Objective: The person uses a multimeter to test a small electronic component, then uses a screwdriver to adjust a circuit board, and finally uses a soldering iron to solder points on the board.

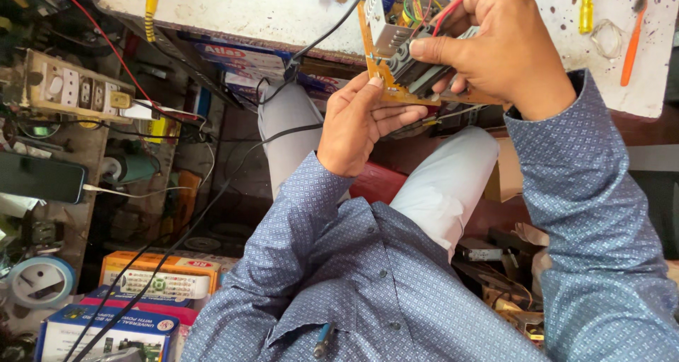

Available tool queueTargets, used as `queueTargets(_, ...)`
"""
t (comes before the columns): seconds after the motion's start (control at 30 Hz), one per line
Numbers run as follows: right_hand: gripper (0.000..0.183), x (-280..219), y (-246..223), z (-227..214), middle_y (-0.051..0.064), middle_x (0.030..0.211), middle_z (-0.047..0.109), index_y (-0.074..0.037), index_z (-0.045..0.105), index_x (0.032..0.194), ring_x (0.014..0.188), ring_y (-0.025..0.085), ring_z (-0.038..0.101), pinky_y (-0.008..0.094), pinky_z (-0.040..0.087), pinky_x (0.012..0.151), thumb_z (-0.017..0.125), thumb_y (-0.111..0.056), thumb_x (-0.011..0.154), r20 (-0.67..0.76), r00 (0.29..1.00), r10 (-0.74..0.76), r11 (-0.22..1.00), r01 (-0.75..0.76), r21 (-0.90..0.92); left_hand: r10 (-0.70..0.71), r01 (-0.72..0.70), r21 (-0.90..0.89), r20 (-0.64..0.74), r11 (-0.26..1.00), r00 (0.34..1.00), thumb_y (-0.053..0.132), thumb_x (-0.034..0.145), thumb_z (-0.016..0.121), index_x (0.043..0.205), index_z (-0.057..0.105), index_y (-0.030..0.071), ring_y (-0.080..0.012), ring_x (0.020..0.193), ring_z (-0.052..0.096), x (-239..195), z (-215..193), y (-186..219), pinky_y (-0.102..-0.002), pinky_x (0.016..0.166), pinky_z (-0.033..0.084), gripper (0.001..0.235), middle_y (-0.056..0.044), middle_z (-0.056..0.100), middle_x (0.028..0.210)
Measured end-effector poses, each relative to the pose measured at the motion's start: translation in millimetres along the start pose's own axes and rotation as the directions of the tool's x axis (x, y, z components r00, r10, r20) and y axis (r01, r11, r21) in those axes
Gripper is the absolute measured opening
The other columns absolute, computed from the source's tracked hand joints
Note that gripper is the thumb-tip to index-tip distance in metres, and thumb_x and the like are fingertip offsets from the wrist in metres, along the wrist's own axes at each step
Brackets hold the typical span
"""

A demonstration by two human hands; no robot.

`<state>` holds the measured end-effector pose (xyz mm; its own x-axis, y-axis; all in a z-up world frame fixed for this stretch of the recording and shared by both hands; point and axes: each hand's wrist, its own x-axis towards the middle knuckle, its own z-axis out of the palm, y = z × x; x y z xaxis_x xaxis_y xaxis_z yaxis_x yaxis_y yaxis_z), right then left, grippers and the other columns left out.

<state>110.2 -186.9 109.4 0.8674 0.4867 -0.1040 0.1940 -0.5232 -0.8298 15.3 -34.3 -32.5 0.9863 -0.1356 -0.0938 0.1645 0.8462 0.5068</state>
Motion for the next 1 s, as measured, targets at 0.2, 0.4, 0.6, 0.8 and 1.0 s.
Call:
queueTargets(0.2,0.024,-3.1,-4.7,4.2,0.010,0.085,0.075,0.002,0.071,0.104,0.053,0.013,0.068,0.026,0.051,0.041,0.083,-0.015,0.090,0.008,0.999,0.054,0.996,-0.053,-0.077,-0.010,0.010,0.021,-0.027,1.000,1.000,0.018,0.113,0.043,0.139,0.051,-0.009,-0.0403,0.106,0.072,1.2,4.9,-2.1,-0.046,0.095,0.062,0.038,-0.028,0.068,0.122)
queueTargets(0.4,0.028,-8.1,-0.1,9.1,0.009,0.088,0.076,0.002,0.070,0.103,0.057,0.012,0.071,0.026,0.054,0.043,0.085,-0.016,0.088,-0.034,0.999,0.032,0.993,-0.035,-0.111,-0.012,0.012,-0.017,-0.008,1.000,1.000,0.018,0.112,0.042,0.141,0.049,-0.008,-0.0395,0.106,0.073,-0.9,3.4,-6.2,-0.045,0.094,0.062,0.040,-0.026,0.067,0.123)
queueTargets(0.6,0.027,-9.8,7.9,12.4,0.010,0.088,0.076,0.003,0.070,0.103,0.057,0.012,0.070,0.026,0.053,0.045,0.085,-0.014,0.088,-0.010,1.000,-0.016,0.995,0.015,-0.094,-0.022,0.019,-0.037,-0.069,0.999,0.997,0.011,0.108,0.038,0.140,0.048,-0.010,-0.0410,0.101,0.073,-0.2,5.1,-8.3,-0.045,0.091,0.063,0.040,-0.029,0.067,0.118)
queueTargets(0.8,0.030,-12.7,9.0,11.6,0.010,0.077,0.073,0.002,0.069,0.108,0.055,0.012,0.070,0.026,0.053,0.046,0.085,-0.015,0.088,-0.019,0.999,-0.045,0.988,0.042,-0.149,-0.034,0.029,-0.041,-0.125,0.999,0.992,0.006,0.100,0.036,0.138,0.050,-0.012,-0.0366,0.095,0.075,3.6,3.7,-15.3,-0.041,0.088,0.063,0.045,-0.027,0.069,0.116)
queueTargets(1.0,0.032,-13.9,13.9,21.1,0.013,0.076,0.075,0.001,0.072,0.111,0.054,0.013,0.070,0.028,0.054,0.049,0.085,-0.015,0.087,-0.048,0.993,-0.109,0.963,0.093,-0.254,0.043,-0.041,0.012,-0.224,0.999,0.974,0.007,0.101,0.039,0.128,0.056,-0.010,-0.0289,0.083,0.074,10.4,1.3,-36.9,-0.034,0.072,0.060,0.036,-0.022,0.070,0.107)
